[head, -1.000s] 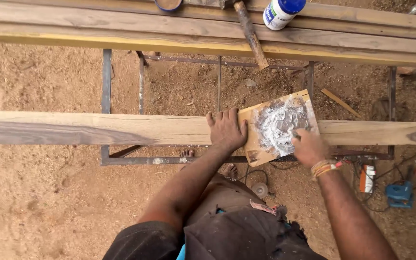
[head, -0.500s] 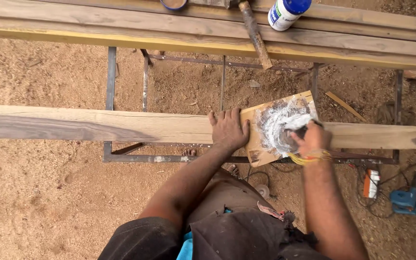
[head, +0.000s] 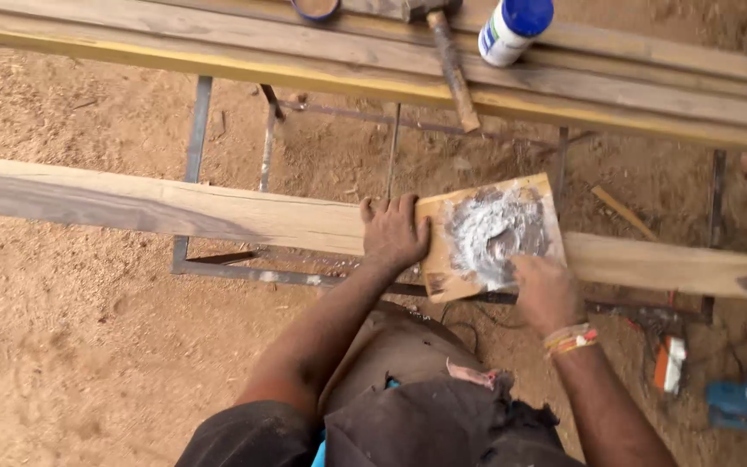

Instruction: Applying white wood filler paste to a wooden plank using a hand applicator.

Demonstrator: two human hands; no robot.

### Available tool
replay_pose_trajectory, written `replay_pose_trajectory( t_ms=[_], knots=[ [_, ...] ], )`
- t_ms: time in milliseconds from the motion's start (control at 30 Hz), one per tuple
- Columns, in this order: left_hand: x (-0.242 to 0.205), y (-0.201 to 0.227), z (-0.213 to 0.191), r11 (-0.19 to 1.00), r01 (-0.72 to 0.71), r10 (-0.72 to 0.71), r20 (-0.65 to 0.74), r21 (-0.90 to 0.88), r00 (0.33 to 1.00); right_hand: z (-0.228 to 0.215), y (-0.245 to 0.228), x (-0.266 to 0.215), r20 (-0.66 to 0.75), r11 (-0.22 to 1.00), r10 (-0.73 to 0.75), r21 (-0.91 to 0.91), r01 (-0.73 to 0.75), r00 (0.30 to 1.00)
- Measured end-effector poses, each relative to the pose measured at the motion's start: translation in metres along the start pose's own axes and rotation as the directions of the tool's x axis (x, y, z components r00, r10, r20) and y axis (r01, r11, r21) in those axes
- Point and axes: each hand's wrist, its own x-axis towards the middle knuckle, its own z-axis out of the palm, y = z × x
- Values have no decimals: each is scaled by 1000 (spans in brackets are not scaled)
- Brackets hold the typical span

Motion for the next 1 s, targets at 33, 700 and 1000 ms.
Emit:
replay_pose_trajectory(
  t_ms=[33, 700, 1000],
  knots=[
    [-4, 3, -8, 999, 31, -32, 55, 14, 998, -7, 0, 16, 7, 999, -13, 37, 13, 1000],
    [-13, 6, 8, 989, 92, -93, -1, 117, 996, 51, 34, -7, -298, 876, -477, -231, 423, 827],
    [-9, 1, 18, 989, 80, -67, -106, 127, 992, -14, 18, 86, 53, 961, -262, 104, 256, 964]
  ],
)
